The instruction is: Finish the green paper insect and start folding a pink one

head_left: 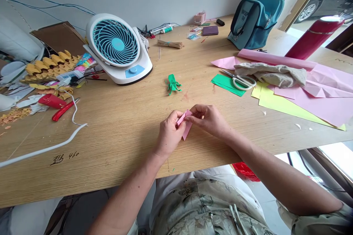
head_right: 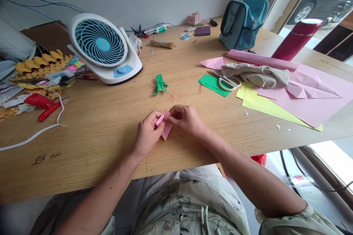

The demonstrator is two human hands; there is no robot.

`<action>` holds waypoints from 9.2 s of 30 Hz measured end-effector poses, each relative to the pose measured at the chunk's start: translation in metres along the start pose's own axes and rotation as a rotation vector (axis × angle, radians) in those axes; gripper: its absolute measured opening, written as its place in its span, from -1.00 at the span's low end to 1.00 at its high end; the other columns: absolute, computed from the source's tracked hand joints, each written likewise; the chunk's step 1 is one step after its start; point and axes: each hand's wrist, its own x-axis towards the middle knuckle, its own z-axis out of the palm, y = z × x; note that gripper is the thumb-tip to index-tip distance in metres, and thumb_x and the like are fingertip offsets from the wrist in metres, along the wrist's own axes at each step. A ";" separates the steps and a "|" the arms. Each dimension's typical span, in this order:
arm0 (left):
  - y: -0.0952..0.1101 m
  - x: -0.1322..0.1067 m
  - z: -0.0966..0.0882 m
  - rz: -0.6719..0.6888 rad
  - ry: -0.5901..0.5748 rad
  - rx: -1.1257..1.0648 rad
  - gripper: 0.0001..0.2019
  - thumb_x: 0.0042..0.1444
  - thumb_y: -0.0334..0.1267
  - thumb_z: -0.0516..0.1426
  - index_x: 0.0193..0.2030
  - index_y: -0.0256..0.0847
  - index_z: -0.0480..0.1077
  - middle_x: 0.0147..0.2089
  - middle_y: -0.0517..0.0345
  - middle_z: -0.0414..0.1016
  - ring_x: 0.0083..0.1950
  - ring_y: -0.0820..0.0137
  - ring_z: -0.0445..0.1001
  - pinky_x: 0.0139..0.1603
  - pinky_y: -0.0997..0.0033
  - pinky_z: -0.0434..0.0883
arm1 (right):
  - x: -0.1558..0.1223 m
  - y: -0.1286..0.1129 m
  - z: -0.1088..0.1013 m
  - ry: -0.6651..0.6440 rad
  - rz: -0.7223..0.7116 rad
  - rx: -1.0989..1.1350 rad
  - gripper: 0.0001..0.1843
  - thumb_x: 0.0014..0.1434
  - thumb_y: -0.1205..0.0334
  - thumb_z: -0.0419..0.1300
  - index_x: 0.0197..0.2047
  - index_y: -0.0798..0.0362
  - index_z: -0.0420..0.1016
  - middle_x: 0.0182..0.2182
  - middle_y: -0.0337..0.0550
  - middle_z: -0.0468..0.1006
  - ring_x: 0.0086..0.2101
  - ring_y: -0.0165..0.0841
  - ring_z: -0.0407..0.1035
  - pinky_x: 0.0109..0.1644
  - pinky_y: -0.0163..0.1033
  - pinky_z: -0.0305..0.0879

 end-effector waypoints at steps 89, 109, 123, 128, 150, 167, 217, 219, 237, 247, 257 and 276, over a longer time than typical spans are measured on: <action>-0.011 0.006 0.000 -0.074 -0.109 -0.261 -0.84 0.16 -0.18 0.18 -0.37 -0.21 0.40 -0.47 0.30 0.30 -0.42 0.52 0.26 -0.37 0.53 0.23 | 0.006 0.014 -0.013 -0.194 -0.005 0.184 -0.62 0.16 -0.08 0.29 -0.33 0.11 0.43 -0.49 -0.24 0.46 -0.48 -0.45 0.28 -0.42 -0.34 0.17; -0.006 0.006 0.005 -0.001 -0.132 -0.287 -0.83 0.12 -0.24 0.17 -0.44 -0.20 0.31 -0.51 0.32 0.24 -0.45 0.52 0.19 -0.38 0.50 0.17 | 0.005 0.000 -0.016 -0.134 -0.072 0.054 -0.42 0.21 -0.29 0.16 -0.49 0.09 0.36 -0.58 -0.29 0.28 -0.52 -0.47 0.14 -0.43 -0.31 0.06; -0.010 0.008 0.011 -0.089 -0.012 -0.537 -0.69 0.15 -0.05 0.23 -0.41 -0.20 0.27 -0.46 0.31 0.20 -0.41 0.52 0.17 -0.36 0.50 0.16 | 0.008 0.018 -0.010 -0.201 0.007 0.224 -0.54 0.12 -0.19 0.32 -0.35 0.07 0.40 -0.45 -0.23 0.41 -0.44 -0.41 0.23 -0.36 -0.27 0.17; -0.007 0.009 0.007 0.005 -0.006 -0.407 -0.69 0.21 -0.10 0.17 -0.45 -0.20 0.22 -0.47 0.30 0.17 -0.40 0.50 0.16 -0.35 0.48 0.16 | 0.005 0.018 -0.013 -0.238 -0.009 0.157 -0.62 0.15 -0.11 0.32 -0.32 0.05 0.42 -0.43 -0.21 0.45 -0.43 -0.39 0.26 -0.36 -0.27 0.19; -0.003 0.010 0.006 0.026 0.003 -0.356 -0.72 0.21 -0.19 0.08 -0.47 -0.16 0.11 -0.48 0.30 0.09 -0.40 0.48 0.12 -0.34 0.46 0.16 | 0.003 0.017 -0.010 -0.263 -0.005 0.117 -0.55 0.13 -0.21 0.30 -0.33 0.02 0.39 -0.43 -0.18 0.44 -0.43 -0.36 0.25 -0.39 -0.24 0.17; -0.002 0.010 0.006 0.019 -0.006 -0.399 -0.72 0.22 -0.23 0.07 -0.49 -0.17 0.13 -0.49 0.30 0.11 -0.41 0.48 0.13 -0.33 0.44 0.15 | 0.002 0.016 -0.011 -0.282 -0.023 0.111 -0.66 0.14 -0.06 0.33 -0.35 0.03 0.40 -0.46 -0.22 0.39 -0.46 -0.39 0.20 -0.40 -0.25 0.12; -0.010 0.012 -0.002 -0.238 -0.129 -0.826 -0.78 0.12 -0.15 0.25 -0.16 -0.22 0.44 -0.25 0.19 0.44 -0.31 0.51 0.34 -0.31 0.57 0.30 | 0.004 0.018 -0.012 -0.382 -0.013 0.059 -0.75 0.23 0.06 0.20 -0.30 0.09 0.38 -0.45 -0.27 0.34 -0.45 -0.45 0.18 -0.41 -0.33 0.09; -0.009 0.012 -0.003 -0.253 -0.136 -0.833 -0.75 0.11 -0.11 0.27 -0.16 -0.22 0.45 -0.27 0.20 0.44 -0.32 0.51 0.34 -0.31 0.57 0.30 | 0.004 0.017 -0.012 -0.384 -0.014 0.049 -0.77 0.23 0.09 0.19 -0.30 0.10 0.38 -0.46 -0.28 0.33 -0.46 -0.46 0.17 -0.41 -0.33 0.08; -0.013 0.013 -0.004 -0.278 -0.256 -0.912 -0.76 0.14 -0.14 0.26 -0.09 -0.17 0.52 -0.16 0.17 0.51 -0.20 0.46 0.40 -0.17 0.52 0.34 | 0.005 0.007 -0.018 -0.484 0.026 0.108 -0.64 0.28 -0.04 0.12 -0.31 0.12 0.36 -0.46 -0.29 0.25 -0.45 -0.46 0.11 -0.40 -0.30 0.03; -0.012 0.014 -0.003 -0.137 -0.173 -0.726 -0.78 0.14 -0.22 0.23 -0.10 -0.23 0.50 -0.13 0.09 0.54 -0.14 0.40 0.47 -0.09 0.45 0.38 | 0.006 0.008 -0.016 -0.434 0.100 0.230 -0.53 0.19 -0.19 0.21 -0.31 0.13 0.42 -0.46 -0.26 0.33 -0.44 -0.45 0.16 -0.39 -0.30 0.04; -0.013 0.014 -0.003 -0.048 -0.183 -0.620 -0.76 0.19 -0.30 0.16 0.00 -0.23 0.44 -0.18 0.11 0.44 -0.18 0.44 0.44 -0.19 0.51 0.39 | 0.007 0.012 -0.017 -0.389 0.152 0.185 -0.70 0.15 0.02 0.22 -0.26 0.12 0.42 -0.44 -0.24 0.39 -0.45 -0.42 0.22 -0.40 -0.30 0.10; -0.010 0.017 -0.021 0.367 -0.089 -0.117 -0.93 0.25 -0.29 0.19 -0.21 -0.13 0.53 -0.24 0.13 0.59 -0.26 0.43 0.49 -0.22 0.45 0.37 | 0.003 0.003 -0.028 -0.420 0.216 0.254 -0.56 0.12 -0.12 0.27 -0.24 0.14 0.45 -0.42 -0.20 0.43 -0.44 -0.43 0.27 -0.43 -0.33 0.11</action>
